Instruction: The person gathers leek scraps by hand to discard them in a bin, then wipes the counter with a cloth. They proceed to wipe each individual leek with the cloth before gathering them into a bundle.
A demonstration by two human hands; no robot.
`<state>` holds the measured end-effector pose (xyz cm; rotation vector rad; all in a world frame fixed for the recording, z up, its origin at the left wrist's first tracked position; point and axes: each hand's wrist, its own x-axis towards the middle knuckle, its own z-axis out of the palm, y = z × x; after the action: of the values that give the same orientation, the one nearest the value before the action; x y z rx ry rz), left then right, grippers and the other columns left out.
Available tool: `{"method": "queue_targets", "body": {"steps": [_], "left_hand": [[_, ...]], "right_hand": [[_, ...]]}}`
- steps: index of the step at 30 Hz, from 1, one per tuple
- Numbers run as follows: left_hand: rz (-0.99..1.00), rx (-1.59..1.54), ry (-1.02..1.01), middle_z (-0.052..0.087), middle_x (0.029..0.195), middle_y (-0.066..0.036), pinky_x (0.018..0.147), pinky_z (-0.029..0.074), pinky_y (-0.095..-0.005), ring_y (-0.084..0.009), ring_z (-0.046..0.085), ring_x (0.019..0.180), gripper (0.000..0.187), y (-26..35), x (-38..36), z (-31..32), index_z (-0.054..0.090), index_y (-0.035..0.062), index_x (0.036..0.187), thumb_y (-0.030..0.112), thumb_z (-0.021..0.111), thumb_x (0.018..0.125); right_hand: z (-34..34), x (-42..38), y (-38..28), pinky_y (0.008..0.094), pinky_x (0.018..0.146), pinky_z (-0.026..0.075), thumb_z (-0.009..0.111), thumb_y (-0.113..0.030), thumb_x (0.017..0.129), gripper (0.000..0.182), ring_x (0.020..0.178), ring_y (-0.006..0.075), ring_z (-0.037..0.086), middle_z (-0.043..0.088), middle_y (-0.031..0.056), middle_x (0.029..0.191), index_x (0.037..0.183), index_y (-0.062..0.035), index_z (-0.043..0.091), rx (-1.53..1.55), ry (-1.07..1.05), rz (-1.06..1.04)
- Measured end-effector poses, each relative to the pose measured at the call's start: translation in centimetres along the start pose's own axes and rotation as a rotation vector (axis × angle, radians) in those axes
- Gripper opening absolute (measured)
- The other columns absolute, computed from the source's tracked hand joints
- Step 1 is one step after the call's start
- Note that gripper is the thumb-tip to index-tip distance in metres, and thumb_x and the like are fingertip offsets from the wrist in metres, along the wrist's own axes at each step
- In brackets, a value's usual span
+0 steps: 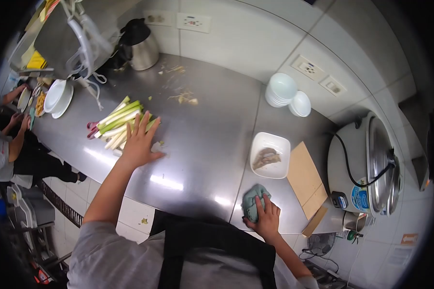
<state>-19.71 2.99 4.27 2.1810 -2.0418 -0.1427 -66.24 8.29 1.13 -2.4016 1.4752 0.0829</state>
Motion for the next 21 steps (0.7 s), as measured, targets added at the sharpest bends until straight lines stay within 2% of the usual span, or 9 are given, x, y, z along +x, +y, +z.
{"method": "queue_targets", "body": {"steps": [2,4,5,8,10,13,16,19,21], "left_hand": [[-0.053,0.053,-0.036,0.016,0.154,-0.019,0.111,0.012,-0.0616,-0.0444,0.012,0.141,0.101,-1.1,-3.2,0.4,0.026,0.0228,0.148,0.039,0.08,0.065],[0.032,0.012,0.043,0.017,0.153,-0.018,0.111,0.013,-0.0623,-0.0445,0.013,0.141,0.094,-1.3,-5.2,1.2,0.033,0.023,0.145,0.038,0.08,0.066],[0.065,-0.037,0.077,0.019,0.153,-0.018,0.11,0.014,-0.0627,-0.0445,0.016,0.14,0.084,-1.3,-6.3,1.8,0.041,0.0224,0.141,0.038,0.079,0.068],[0.145,-0.049,0.152,0.02,0.152,-0.02,0.11,0.016,-0.0627,-0.0462,0.018,0.139,0.077,-2.7,-9.7,4.0,0.046,0.0214,0.138,0.037,0.078,0.069],[0.03,-0.14,0.237,0.021,0.151,-0.023,0.109,0.019,-0.0629,-0.0494,0.019,0.137,0.072,-4.1,-11.7,5.1,0.049,0.0192,0.134,0.037,0.078,0.07],[-0.212,-0.305,0.259,0.021,0.147,-0.03,0.109,0.025,-0.0576,-0.0528,0.02,0.135,0.072,-4.2,-12.6,5.3,0.05,0.01,0.131,0.034,0.078,0.07],[-0.184,-0.276,0.267,0.025,0.145,-0.031,0.109,0.028,-0.0544,-0.052,0.026,0.133,0.069,-4.6,-12.6,5.4,0.052,0.0082,0.127,0.033,0.078,0.069],[-0.172,-0.299,0.29,0.031,0.142,-0.029,0.107,0.032,-0.0523,-0.0499,0.033,0.129,0.063,-5.1,-12.5,5.6,0.054,0.0086,0.123,0.031,0.077,0.069],[-0.172,-0.283,0.279,0.033,0.141,-0.027,0.106,0.036,-0.0485,-0.046,0.037,0.128,0.063,-5.2,-12.4,5.6,0.056,0.0096,0.121,0.031,0.078,0.066]], "right_hand": [[0.3,2.6,-3.1,0.0546,0.103,0.031,0.077,-0.043,0.066,0.092,0.13,0.0437,0.035,0.033,0.0236,0.143,0.139,-0.0035,0.038,-0.022,0.061,-0.109],[1.1,6.4,-7.2,0.0558,0.107,0.028,0.076,-0.035,0.068,0.087,0.132,0.0441,0.033,0.032,0.0245,0.144,0.139,-0.0018,0.037,0.023,0.151,-0.236],[1.9,8.9,-9.0,0.056,0.108,0.026,0.075,-0.03,0.07,0.083,0.133,0.0445,0.032,0.032,0.0252,0.144,0.139,-0.0009,0.037,0.085,0.175,-0.269],[2.8,18.8,-11.4,0.052,0.109,0.028,0.067,-0.017,0.077,0.07,0.133,0.0456,0.031,0.03,0.0273,0.145,0.138,0.0016,0.038,0.108,0.402,-0.169],[2.6,26.9,-10.9,0.0481,0.109,0.03,0.063,-0.013,0.079,0.065,0.131,0.0446,0.034,0.034,0.0284,0.142,0.137,0.0025,0.039,0.151,0.566,-0.004],[0.8,39.2,-6.4,0.044,0.108,0.033,0.061,-0.013,0.081,0.057,0.127,0.0411,0.041,0.044,0.0283,0.136,0.133,0.0036,0.043,0.196,0.773,0.175],[-2.4,46.5,-7.2,0.0425,0.103,0.038,0.06,-0.014,0.082,0.05,0.122,0.0386,0.047,0.05,0.0258,0.13,0.128,0.0047,0.048,0.224,0.785,0.222],[-2.7,50.1,-11.4,0.0429,0.095,0.044,0.06,-0.015,0.082,0.045,0.112,0.0368,0.055,0.056,0.0223,0.123,0.123,0.0025,0.053,0.312,0.66,0.26],[-1.2,51.9,-16.0,0.044,0.089,0.048,0.061,-0.014,0.081,0.043,0.102,0.0369,0.06,0.061,0.0204,0.114,0.121,0.0008,0.055,0.364,0.667,0.049]]}}
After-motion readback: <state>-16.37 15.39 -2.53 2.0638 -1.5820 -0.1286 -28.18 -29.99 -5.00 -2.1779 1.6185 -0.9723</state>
